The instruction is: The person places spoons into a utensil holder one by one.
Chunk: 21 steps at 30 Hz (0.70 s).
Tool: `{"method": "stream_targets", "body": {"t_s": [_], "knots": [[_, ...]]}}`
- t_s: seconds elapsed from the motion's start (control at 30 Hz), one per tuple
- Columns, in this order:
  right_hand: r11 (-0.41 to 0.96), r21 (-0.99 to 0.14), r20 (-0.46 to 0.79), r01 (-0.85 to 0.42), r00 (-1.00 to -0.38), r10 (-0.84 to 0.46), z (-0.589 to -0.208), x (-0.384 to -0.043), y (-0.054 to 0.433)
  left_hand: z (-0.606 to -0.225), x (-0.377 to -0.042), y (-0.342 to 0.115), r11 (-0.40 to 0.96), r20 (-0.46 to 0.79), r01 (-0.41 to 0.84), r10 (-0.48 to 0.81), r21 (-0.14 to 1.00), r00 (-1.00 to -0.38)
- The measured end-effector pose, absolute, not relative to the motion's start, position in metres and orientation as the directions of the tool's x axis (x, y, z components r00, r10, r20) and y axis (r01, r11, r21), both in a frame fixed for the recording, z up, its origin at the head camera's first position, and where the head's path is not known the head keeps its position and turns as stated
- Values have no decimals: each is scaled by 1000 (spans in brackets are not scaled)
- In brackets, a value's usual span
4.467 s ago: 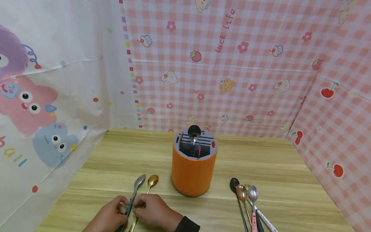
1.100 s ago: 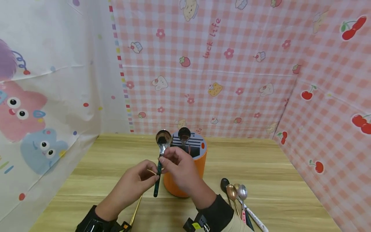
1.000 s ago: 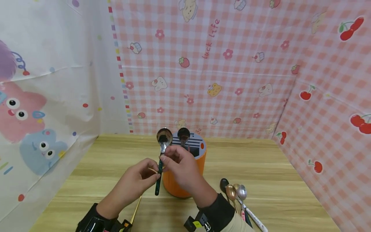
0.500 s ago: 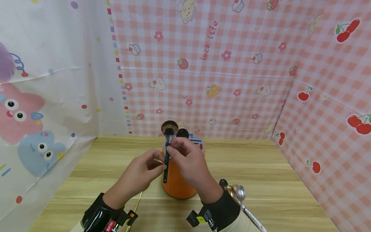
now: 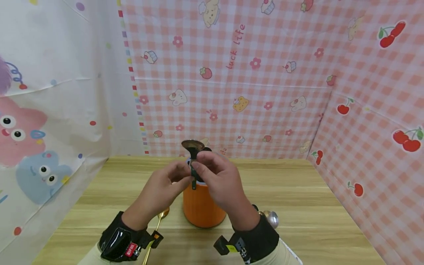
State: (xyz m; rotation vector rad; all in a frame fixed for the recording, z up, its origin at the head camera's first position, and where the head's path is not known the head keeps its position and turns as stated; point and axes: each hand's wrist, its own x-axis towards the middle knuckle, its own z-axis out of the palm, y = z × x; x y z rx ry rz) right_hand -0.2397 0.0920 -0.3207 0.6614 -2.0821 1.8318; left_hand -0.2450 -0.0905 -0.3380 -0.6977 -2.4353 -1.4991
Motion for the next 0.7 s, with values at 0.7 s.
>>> {"method": "stream_targets", "body": {"t_s": [0.7], "knots": [[130, -815, 550, -564, -825, -130, -325, -248, 99, -335, -251, -78, 363, 411, 472, 235, 804, -881]]}}
